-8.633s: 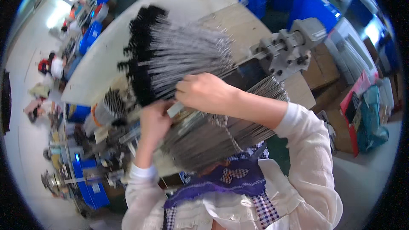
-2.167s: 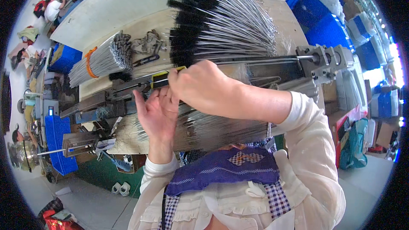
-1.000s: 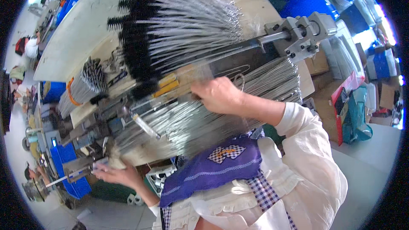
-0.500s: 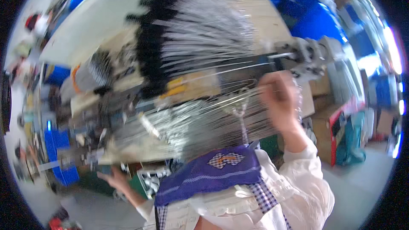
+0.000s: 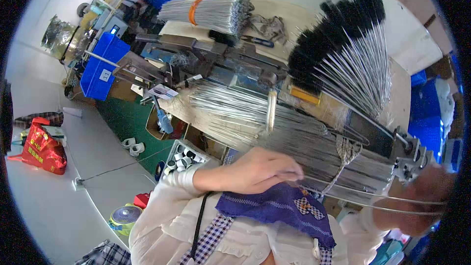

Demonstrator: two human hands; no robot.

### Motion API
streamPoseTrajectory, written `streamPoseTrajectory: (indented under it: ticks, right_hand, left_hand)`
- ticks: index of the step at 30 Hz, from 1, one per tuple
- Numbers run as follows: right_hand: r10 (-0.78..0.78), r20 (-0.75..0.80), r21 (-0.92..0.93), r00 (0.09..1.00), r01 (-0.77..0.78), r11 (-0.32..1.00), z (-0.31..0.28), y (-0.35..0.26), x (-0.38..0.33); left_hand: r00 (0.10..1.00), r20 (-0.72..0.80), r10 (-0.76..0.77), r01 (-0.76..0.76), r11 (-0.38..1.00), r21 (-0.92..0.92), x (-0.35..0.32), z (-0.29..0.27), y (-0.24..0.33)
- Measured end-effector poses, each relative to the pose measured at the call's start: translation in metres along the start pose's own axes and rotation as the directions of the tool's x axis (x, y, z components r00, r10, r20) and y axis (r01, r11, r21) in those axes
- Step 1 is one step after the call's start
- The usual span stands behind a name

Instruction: The person manufactures wire brushes by placing metal wires into a machine, arranging bristles between the wires by hand and with a tool, and stacking the twisted wire brushes.

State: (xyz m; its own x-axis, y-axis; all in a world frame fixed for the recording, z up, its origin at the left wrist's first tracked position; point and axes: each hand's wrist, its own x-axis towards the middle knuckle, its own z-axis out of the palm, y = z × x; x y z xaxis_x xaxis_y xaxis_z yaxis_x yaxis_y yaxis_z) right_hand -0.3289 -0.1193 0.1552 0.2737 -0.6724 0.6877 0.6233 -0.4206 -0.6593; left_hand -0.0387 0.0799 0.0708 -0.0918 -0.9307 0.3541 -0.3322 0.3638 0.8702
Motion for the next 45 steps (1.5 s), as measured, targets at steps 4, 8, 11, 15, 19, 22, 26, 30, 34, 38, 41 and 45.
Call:
streamPoseTrajectory:
  ticks: [4, 8, 11, 15, 19, 22, 26, 30, 34, 38, 41, 45]
  right_hand:
    - [0.647, 0.319, -0.889, 0.692, -0.018, 0.458, 0.081, 0.115, -0.044]
    - [0.976, 0.147, -0.036, 0.159, -0.986, 0.166, 0.175, 0.185, -0.098]
    - [0.819, 0.183, -0.640, 0.545, -0.566, 0.520, 0.170, 0.199, -0.113]
    - [0.528, 0.115, -0.671, 0.842, -0.326, 0.666, 0.174, 0.158, -0.074]
    - [0.304, 0.562, -0.706, 0.769, 0.256, 0.660, 0.198, 0.164, -0.024]
    - [0.159, 0.766, -0.570, 0.623, 0.542, 0.618, 0.232, 0.196, -0.023]
    - [0.240, 0.663, -0.673, 0.709, 0.423, 0.607, 0.172, 0.194, 0.006]
    - [0.442, 0.352, -0.921, 0.825, 0.223, 0.318, 0.035, 0.157, 0.024]
    - [0.542, 0.321, -0.947, 0.777, 0.282, 0.156, -0.023, 0.102, 0.005]
    - [0.515, 0.449, -0.886, 0.731, 0.439, 0.149, -0.008, 0.103, -0.002]
    - [0.493, 0.496, -0.861, 0.715, 0.479, 0.171, -0.003, 0.088, -0.009]
    - [0.378, 0.156, -0.984, 0.912, 0.178, -0.024, -0.031, 0.103, 0.053]
  left_hand:
    - [0.982, -0.030, -0.184, 0.177, 0.971, -0.162, -0.011, 0.012, -0.009]
    - [0.992, -0.115, -0.052, 0.027, 0.977, -0.210, 0.005, 0.012, 0.001]
    - [0.961, -0.066, -0.270, 0.237, 0.920, -0.312, -0.008, -0.021, 0.013]
    - [0.761, -0.464, -0.453, 0.390, 0.892, -0.231, -0.088, -0.071, -0.002]
    - [0.550, -0.782, -0.293, 0.280, 0.947, -0.158, -0.100, -0.092, 0.017]
    - [0.655, -0.753, 0.059, 0.138, 0.971, 0.197, -0.040, -0.100, 0.040]
    - [0.903, -0.387, 0.188, 0.191, 0.631, 0.752, 0.030, -0.092, 0.055]
    - [0.933, -0.240, -0.267, 0.329, 0.370, 0.869, 0.015, -0.095, -0.001]
    - [0.864, -0.178, -0.471, 0.412, 0.459, 0.787, 0.010, -0.099, -0.019]
    - [0.959, 0.051, -0.280, 0.208, 0.812, 0.546, -0.032, -0.080, -0.097]
    - [0.790, 0.089, -0.606, 0.395, 0.393, -0.830, -0.002, -0.059, -0.046]
    - [0.650, -0.117, -0.750, 0.632, 0.620, -0.465, -0.009, -0.043, -0.078]
